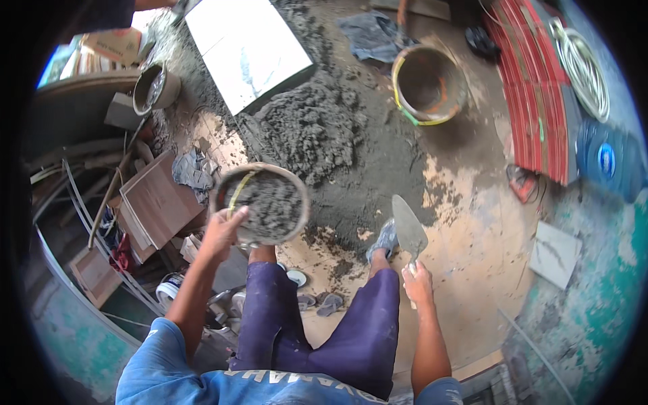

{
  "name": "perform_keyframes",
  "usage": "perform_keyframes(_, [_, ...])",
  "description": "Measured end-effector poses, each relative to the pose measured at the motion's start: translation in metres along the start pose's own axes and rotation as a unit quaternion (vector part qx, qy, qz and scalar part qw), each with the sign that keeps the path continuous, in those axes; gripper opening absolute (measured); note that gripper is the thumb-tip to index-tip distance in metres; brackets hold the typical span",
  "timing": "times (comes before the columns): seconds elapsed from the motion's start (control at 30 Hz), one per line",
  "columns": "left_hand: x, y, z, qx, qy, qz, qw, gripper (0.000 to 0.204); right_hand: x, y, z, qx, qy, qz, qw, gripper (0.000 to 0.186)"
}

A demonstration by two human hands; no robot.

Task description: Spreading mortar on the floor using a trowel to prepare for tile placement.

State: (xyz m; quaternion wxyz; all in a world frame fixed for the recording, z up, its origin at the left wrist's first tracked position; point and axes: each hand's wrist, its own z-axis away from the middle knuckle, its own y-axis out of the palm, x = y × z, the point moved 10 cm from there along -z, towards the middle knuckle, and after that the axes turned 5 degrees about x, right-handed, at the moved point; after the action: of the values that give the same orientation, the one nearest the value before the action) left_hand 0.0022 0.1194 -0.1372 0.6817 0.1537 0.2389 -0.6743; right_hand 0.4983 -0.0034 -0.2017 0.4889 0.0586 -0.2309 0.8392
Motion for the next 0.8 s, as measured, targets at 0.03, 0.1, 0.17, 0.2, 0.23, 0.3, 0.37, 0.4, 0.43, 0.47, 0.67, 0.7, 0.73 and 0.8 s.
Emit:
perform_keyframes(0.03, [0.014, 0.032, 0.002, 0.017, -0.026, -0.023, 0.999, 0.030, -0.014, -0.007, 0.001, 0.002, 0.006, -0.015, 1.000, 0.023])
perform_keyframes(0.1, [0.046, 0.102, -0.001, 0.047, -0.055, -0.058, 0.996, 0.028, -0.024, -0.032, 0.012, -0.009, -0.053, 0.075, 0.996, 0.029])
perform_keyframes(0.17, [0.076, 0.165, -0.007, 0.060, -0.040, -0.028, 0.997, 0.028, -0.027, -0.054, 0.028, -0.004, -0.025, 0.095, 0.995, 0.034])
perform_keyframes(0.2, [0.096, 0.195, -0.016, 0.085, -0.035, -0.012, 0.996, 0.028, -0.028, -0.062, 0.030, -0.012, -0.036, 0.138, 0.990, 0.036])
perform_keyframes(0.23, [0.116, 0.225, -0.025, 0.109, -0.031, 0.005, 0.994, 0.028, -0.031, -0.068, 0.028, -0.019, -0.046, 0.183, 0.982, 0.037])
perform_keyframes(0.3, [0.137, 0.293, -0.041, 0.125, -0.032, -0.013, 0.992, 0.027, -0.054, -0.084, 0.018, -0.022, -0.038, 0.235, 0.971, 0.038])
perform_keyframes(0.37, [0.151, 0.349, -0.055, 0.152, -0.020, 0.006, 0.988, 0.025, -0.072, -0.095, 0.001, -0.019, -0.034, 0.286, 0.957, 0.039])
perform_keyframes(0.4, [0.154, 0.367, -0.068, 0.152, 0.032, -0.026, 0.988, 0.026, -0.080, -0.102, -0.010, -0.013, -0.011, 0.308, 0.951, 0.037])
perform_keyframes(0.43, [0.155, 0.380, -0.081, 0.149, 0.084, -0.059, 0.983, 0.026, -0.086, -0.108, -0.023, -0.005, 0.011, 0.329, 0.944, 0.036])
perform_keyframes(0.47, [0.154, 0.396, -0.085, 0.164, 0.066, -0.095, 0.980, 0.028, -0.095, -0.118, -0.033, -0.007, 0.029, 0.316, 0.948, 0.033])
perform_keyframes(0.67, [0.151, 0.356, -0.174, 0.092, 0.028, -0.109, 0.989, 0.033, -0.128, -0.125, -0.104, -0.055, 0.063, 0.292, 0.953, 0.032])
perform_keyframes(0.7, [0.161, 0.330, -0.199, 0.060, 0.061, -0.170, 0.982, 0.033, -0.126, -0.110, -0.112, -0.048, 0.051, 0.287, 0.955, 0.032])
perform_keyframes(0.73, [0.167, 0.338, -0.198, 0.061, 0.056, -0.166, 0.983, 0.033, -0.137, -0.111, -0.108, -0.066, 0.042, 0.258, 0.963, 0.032])
perform_keyframes(0.8, [0.181, 0.371, -0.186, 0.185, -0.064, -0.028, 0.980, 0.032, -0.159, -0.101, -0.110, -0.080, 0.022, 0.222, 0.972, 0.031])
